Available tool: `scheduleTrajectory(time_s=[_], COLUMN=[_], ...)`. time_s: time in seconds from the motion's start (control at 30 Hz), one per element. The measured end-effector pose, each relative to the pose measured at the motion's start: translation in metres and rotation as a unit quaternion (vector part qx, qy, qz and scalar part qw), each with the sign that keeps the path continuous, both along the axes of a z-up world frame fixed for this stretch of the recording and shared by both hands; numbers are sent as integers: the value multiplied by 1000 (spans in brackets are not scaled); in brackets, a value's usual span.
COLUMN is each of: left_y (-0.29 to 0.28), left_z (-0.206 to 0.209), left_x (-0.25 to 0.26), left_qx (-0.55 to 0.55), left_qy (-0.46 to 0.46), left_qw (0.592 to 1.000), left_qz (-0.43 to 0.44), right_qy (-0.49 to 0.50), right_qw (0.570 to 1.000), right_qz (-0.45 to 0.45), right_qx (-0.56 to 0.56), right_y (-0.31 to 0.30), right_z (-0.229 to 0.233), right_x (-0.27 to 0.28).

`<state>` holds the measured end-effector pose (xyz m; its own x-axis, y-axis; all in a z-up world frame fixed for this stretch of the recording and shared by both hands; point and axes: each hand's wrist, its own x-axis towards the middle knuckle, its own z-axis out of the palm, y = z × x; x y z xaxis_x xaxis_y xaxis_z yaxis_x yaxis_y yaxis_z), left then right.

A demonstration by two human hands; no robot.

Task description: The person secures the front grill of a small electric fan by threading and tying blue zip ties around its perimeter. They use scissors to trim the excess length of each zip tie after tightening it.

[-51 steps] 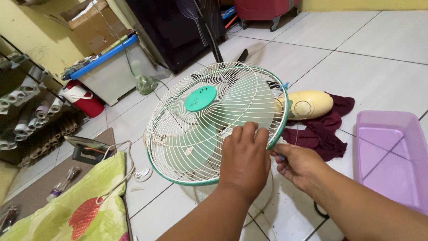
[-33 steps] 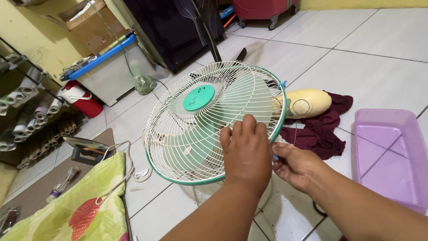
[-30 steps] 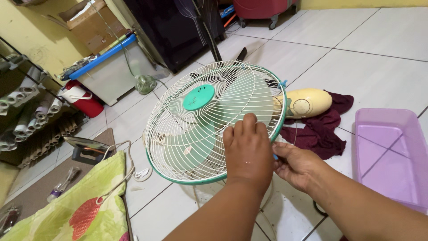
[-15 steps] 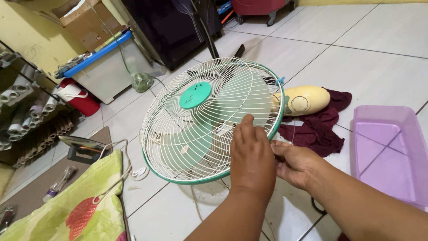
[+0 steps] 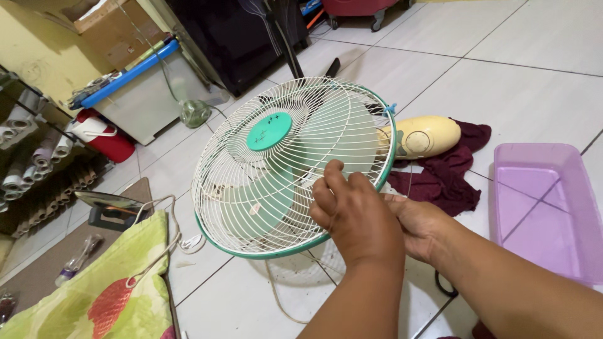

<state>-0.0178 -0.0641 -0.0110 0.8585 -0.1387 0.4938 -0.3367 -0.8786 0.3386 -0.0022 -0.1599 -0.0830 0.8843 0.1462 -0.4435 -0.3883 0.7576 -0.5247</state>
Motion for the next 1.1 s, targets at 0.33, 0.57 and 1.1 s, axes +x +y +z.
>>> scheduleTrajectory(time_s=[0.33,0.57,1.1], left_y=[-5,3,10], left_z=[-4,-7,11], left_x=[12,16,28], left_qx=[35,28,28], left_qy=[-19,-62,-45], left_qw=[999,996,995], left_qz=[-16,-48,-81], right_qy=[-2,39,21], right_qw=[999,997,969], right_qz=[-35,25,-4], right_qx=[9,-64,-244], right_y=[-3,-14,-18], right_z=[0,0,11], right_x=[-4,-5,2])
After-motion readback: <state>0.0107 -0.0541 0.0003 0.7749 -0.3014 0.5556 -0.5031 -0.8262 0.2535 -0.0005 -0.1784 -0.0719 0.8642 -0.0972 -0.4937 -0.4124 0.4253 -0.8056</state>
